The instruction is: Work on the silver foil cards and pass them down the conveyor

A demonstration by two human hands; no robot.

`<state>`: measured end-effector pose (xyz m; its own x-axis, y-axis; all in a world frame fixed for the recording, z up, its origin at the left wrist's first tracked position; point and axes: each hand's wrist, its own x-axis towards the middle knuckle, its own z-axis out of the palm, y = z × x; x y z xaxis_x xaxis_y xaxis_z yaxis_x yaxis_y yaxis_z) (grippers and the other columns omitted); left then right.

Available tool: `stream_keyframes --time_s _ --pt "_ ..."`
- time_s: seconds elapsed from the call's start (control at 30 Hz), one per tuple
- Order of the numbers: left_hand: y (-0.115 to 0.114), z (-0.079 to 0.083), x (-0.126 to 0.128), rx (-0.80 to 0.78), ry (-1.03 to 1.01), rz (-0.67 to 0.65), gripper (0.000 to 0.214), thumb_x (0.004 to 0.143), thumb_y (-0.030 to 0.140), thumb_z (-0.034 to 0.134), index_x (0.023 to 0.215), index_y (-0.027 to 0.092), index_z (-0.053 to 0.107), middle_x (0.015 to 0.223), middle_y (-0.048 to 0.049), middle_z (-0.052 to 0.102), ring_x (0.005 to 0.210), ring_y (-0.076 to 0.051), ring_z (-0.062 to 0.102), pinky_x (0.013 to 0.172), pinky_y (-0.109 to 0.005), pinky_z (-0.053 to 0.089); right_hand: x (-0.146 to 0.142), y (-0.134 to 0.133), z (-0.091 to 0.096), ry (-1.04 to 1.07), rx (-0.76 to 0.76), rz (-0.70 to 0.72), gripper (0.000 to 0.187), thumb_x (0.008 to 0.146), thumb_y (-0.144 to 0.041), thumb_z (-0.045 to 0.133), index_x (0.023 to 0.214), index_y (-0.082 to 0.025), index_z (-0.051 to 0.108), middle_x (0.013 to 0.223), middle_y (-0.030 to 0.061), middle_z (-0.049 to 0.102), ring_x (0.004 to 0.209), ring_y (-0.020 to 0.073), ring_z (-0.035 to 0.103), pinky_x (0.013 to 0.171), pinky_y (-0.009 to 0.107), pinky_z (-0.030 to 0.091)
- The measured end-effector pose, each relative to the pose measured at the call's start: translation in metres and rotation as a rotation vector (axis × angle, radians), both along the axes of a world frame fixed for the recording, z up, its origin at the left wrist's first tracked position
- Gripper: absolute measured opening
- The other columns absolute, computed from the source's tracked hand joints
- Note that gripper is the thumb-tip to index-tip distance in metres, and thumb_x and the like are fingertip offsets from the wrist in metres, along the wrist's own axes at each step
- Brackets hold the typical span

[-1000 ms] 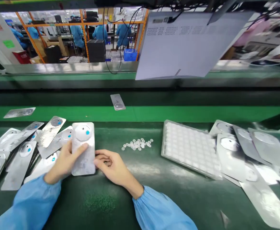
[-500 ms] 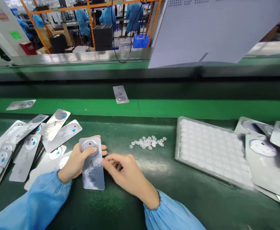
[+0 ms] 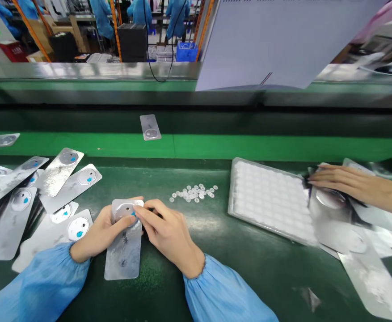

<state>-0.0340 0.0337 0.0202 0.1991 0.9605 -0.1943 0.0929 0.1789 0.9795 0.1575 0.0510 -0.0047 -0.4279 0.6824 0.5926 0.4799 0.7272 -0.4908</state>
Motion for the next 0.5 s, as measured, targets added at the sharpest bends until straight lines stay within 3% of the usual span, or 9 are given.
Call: stream_keyframes --time_s 0.23,0.5 --pt "-0.0019 -0.0007 -0.0003 -0.026 0.026 -0.052 0.053 0.089 0.032 0.067 0.139 0.014 0.062 0.113 -0.0095 0.075 0.110 -0.029 0.068 0.087 -0.033 0.055 0.0009 -0.0006 -0.0008 -0.060 0.031 -0.027 0.022 0.105 -0.021 0.056 0.112 -0.025 0.076 0.098 0.0055 0.074 0.063 0.0096 0.062 0.056 0.024 0.047" --pt "-0.0019 -0.0021 0.0002 0.042 0.006 -0.053 0.046 0.091 0.031 0.068 0.134 0.017 0.066 0.126 -0.0084 0.073 0.118 -0.027 0.067 0.100 -0.033 0.053 -0.0009 -0.0018 0.0020 -0.070 0.017 -0.016 0.022 0.106 -0.022 0.053 0.109 -0.023 0.074 0.098 0.0050 0.076 0.074 0.0122 0.069 0.058 0.024 0.050"
